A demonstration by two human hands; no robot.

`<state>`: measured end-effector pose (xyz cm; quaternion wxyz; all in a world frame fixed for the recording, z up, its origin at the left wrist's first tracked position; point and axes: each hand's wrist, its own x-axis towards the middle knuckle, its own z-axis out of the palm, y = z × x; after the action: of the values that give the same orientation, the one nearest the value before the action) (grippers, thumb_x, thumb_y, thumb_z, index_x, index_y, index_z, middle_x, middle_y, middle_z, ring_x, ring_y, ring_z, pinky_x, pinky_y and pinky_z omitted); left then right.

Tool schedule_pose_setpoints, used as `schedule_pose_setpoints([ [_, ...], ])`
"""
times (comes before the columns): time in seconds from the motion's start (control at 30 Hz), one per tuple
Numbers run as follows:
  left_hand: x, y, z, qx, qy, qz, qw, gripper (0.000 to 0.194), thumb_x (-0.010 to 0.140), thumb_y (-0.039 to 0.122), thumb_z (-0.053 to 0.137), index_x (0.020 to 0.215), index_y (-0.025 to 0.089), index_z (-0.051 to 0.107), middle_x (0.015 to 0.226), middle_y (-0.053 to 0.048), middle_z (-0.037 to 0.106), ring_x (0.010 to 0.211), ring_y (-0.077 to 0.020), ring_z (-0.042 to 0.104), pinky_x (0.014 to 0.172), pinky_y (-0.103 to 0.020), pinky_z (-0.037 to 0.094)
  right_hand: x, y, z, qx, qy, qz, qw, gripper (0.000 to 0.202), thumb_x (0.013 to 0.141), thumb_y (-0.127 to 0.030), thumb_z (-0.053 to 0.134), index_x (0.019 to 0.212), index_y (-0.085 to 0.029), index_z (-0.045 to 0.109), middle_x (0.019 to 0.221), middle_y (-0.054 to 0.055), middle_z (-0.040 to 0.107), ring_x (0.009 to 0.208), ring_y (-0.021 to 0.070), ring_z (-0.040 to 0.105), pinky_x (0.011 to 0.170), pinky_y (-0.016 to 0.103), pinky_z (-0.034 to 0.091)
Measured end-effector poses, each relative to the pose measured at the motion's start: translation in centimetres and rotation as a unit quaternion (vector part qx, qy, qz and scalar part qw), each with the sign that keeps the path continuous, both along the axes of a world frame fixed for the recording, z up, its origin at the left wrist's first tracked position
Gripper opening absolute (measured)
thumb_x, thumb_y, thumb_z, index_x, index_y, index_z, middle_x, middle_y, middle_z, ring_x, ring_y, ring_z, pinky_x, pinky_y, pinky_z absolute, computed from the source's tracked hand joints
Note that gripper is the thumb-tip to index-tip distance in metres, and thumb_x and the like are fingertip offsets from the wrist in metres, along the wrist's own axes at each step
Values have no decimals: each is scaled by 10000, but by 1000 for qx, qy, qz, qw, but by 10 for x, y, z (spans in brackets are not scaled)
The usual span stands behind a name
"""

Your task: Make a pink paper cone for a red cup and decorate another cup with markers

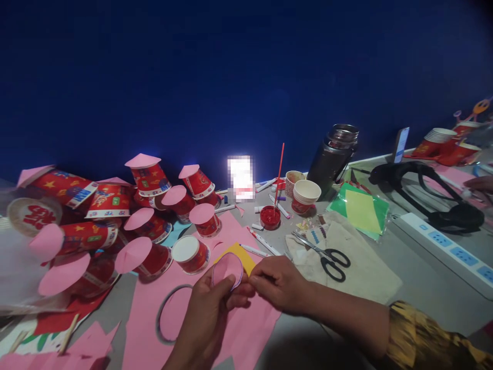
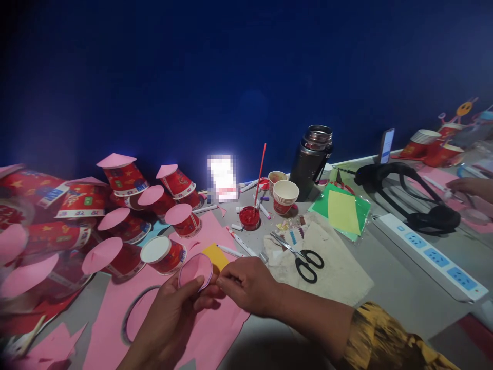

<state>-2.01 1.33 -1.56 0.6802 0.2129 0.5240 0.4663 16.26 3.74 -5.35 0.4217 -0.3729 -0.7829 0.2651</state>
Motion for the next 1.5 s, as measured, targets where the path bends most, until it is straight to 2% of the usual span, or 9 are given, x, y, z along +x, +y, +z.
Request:
schedule_pose_setpoints([
  [0.2,3,-3,6,-1,-7,-5,1000,356,698,244,872,973,109,691,812,-115,781,676,-235,757,607,-310,601,1,-1,2,-14,-12,0,1000,360,1025,-309,540,712,-191,673,615,8,670,575,118,579,591,238,377],
  [0.4,4,-1,4,6,-9,-3,1000,329,708,224,843,972,103,690,790,-107,766,695,-252,771,572,-284,586,1,-2,0,-21,-23,3,1000,415,1067,-374,507,736,-196,683,635,10,678,591,120,575,610,248,377],
  [0.6,1,0,0,14,-8,6,1000,324,724,224,853,993,117,706,875,-93,766,751,-236,771,601,-273,609,6,-2,5,-31,-55,20,998,592,1125,-437,353,624,-204,566,583,2,626,554,114,526,597,262,340],
  [0.8,-1,1,2,5,-53,36,998,225,744,241,834,893,134,703,890,-74,767,760,-242,780,701,-345,672,7,-2,6,-46,-61,21,997,667,1130,-543,288,627,-203,564,593,11,641,560,119,541,596,271,339],
  [0.93,-1,2,0,7,-52,44,998,209,755,198,800,929,145,698,883,-70,765,829,-270,792,722,-370,682,7,-2,7,-44,-65,22,997,675,1134,-538,285,629,-200,581,599,17,656,563,121,545,598,274,347],
  [1.03,-1,2,0,7,-38,28,999,275,733,133,788,993,140,701,934,-98,781,886,-272,792,713,-337,673,7,-2,7,-36,-69,21,997,666,1136,-526,303,632,-200,590,597,14,656,564,120,547,601,275,346],
  [1.17,2,0,1,10,-26,4,1000,322,725,138,817,1016,124,682,904,-110,784,803,-234,785,664,-283,642,8,-1,6,-11,-72,24,997,630,1138,-472,333,638,-203,603,591,11,641,563,120,534,603,272,344],
  [1.33,6,-3,1,15,4,-22,1000,411,726,178,825,1094,111,654,855,-111,785,693,-234,775,578,-290,614,9,-1,5,16,-65,20,998,597,1132,-436,374,634,-200,605,569,-4,588,544,118,490,582,270,327],
  [1.5,9,-6,-3,13,12,-17,1000,454,711,167,818,1131,112,654,795,-89,771,674,-241,778,599,-304,621,11,-1,5,-34,-65,5,997,497,1087,-450,470,709,-192,663,631,10,644,587,131,543,602,262,364],
])
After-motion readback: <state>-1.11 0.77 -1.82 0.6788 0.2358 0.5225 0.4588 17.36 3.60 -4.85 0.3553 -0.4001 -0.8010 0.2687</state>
